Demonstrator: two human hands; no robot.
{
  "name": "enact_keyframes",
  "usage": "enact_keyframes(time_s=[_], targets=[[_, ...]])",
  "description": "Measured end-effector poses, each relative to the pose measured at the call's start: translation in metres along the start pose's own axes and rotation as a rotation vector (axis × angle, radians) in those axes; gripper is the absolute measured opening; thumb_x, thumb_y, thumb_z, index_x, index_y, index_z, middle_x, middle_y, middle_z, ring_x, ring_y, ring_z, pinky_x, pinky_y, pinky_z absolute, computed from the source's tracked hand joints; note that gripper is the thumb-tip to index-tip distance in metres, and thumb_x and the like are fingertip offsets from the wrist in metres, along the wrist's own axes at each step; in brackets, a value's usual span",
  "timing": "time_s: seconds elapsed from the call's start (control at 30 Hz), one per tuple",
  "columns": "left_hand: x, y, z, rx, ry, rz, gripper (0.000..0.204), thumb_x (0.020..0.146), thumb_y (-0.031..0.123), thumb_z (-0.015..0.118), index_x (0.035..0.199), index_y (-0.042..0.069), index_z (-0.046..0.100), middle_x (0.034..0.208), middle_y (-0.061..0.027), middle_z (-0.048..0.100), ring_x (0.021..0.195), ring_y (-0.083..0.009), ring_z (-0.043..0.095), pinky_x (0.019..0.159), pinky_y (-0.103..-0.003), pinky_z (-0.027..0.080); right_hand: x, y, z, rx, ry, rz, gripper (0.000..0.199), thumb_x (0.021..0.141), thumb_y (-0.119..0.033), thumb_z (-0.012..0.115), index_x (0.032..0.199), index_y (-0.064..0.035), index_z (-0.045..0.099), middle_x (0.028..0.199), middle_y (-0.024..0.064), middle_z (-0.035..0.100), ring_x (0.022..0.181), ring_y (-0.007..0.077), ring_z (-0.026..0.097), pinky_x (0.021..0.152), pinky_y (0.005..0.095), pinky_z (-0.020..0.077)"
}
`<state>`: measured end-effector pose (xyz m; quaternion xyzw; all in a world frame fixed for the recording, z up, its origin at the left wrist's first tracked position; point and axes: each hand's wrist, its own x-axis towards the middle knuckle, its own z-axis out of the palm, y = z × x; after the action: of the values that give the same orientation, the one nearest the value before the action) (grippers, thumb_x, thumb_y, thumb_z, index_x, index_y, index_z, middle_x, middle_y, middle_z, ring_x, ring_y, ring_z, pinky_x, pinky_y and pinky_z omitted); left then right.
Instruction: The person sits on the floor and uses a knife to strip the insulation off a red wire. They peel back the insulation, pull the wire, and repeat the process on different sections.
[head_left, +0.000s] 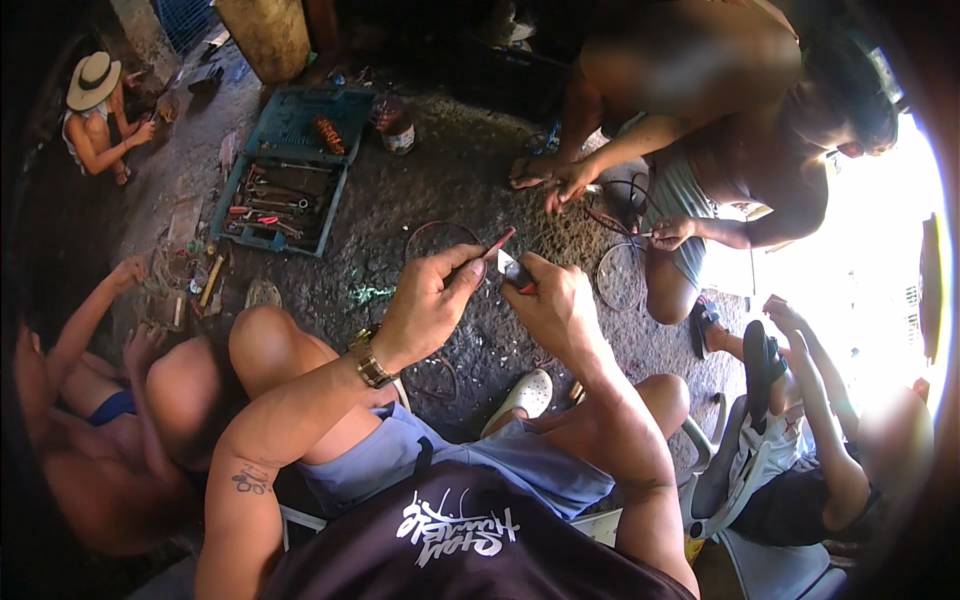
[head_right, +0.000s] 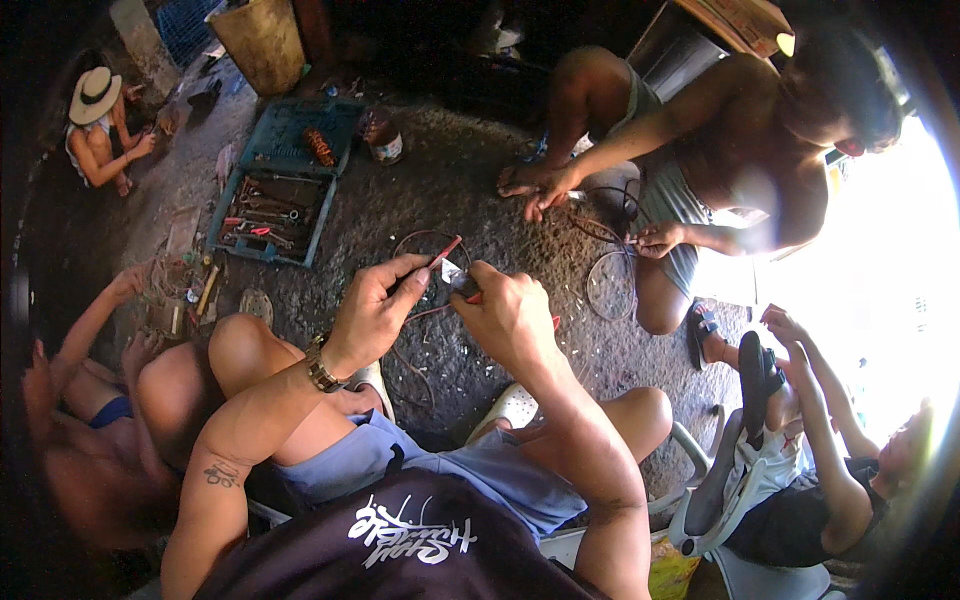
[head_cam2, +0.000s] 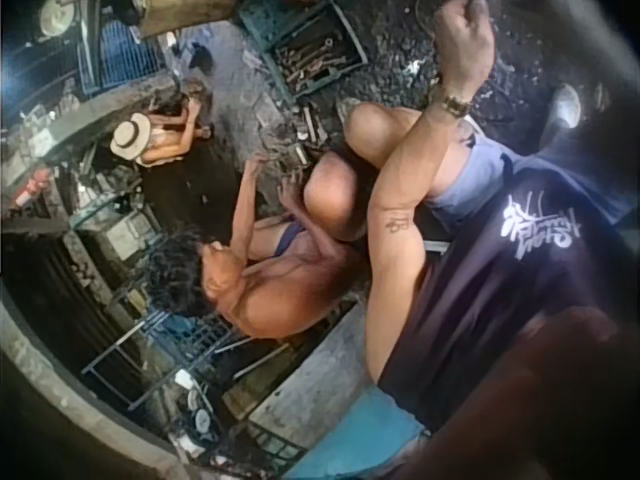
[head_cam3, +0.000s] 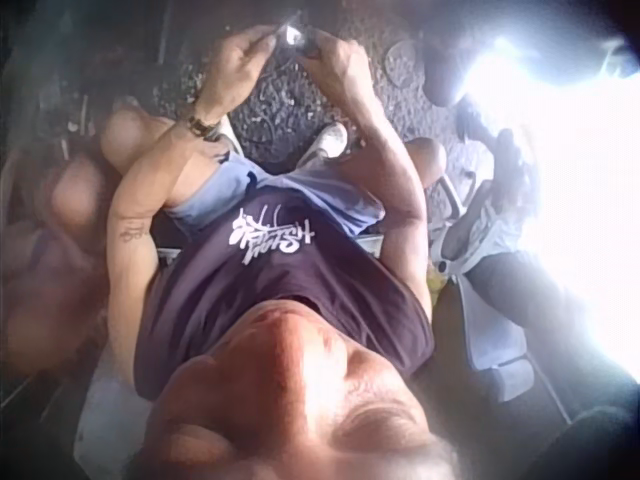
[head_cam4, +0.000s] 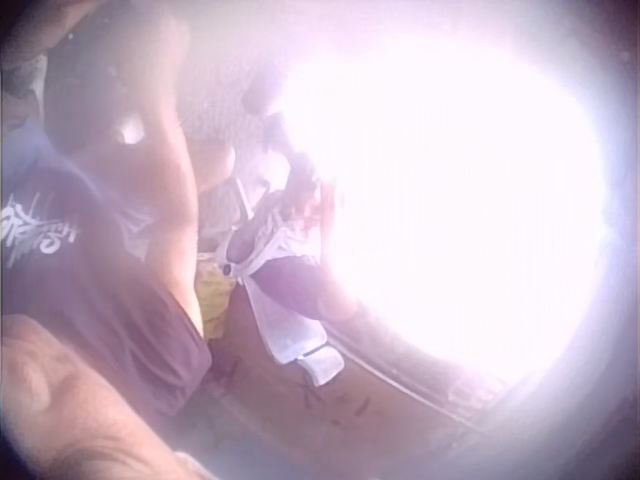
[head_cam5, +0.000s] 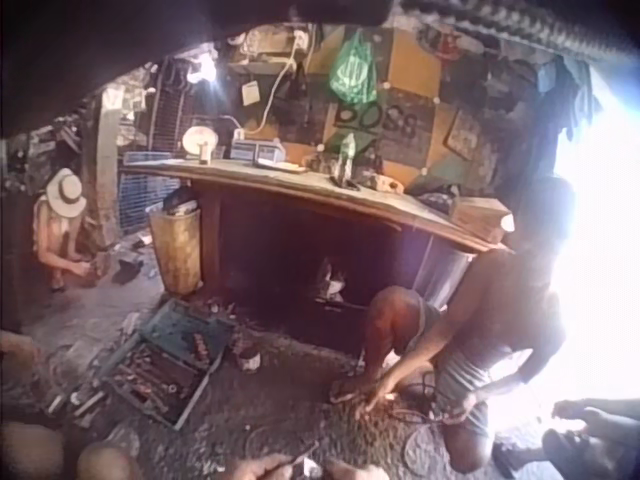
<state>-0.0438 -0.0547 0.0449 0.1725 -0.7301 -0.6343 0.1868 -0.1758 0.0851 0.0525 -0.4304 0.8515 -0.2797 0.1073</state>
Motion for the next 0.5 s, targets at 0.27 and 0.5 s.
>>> enact_keyframes(time_s=[0.27,0.5], targets=[[-0.003,-0.002,-0.001,0.128,-0.023,0.035,0.029,0.102,0.020,0.061,0.121,0.000,0.071,0.063,0.0054,0.049,0.061,-0.0015,0.039,0.051,-0.026,0.032,0.010,-0.007,0.002,-0.050,-0.025,-0.020,0.023,0.082,-0.018,0.073,0.097,-0.0002,0.069,0.070,0.0213,0.067,0.071,0.0405,0.070,0.066,0.0475,0.0550],[-0.018,0.007,0.009,-0.043,0.000,0.110,0.026,0.104,0.017,0.059,0.121,0.002,0.071,0.064,0.0064,0.052,0.057,-0.0009,0.041,0.049,-0.024,0.031,0.003,-0.002,-0.016,0.096,0.055,0.080,0.023,0.083,-0.014,0.072,0.099,0.0025,0.068,0.065,0.0188,0.064,0.059,0.0332,0.066,0.059,0.0416,0.0505]])
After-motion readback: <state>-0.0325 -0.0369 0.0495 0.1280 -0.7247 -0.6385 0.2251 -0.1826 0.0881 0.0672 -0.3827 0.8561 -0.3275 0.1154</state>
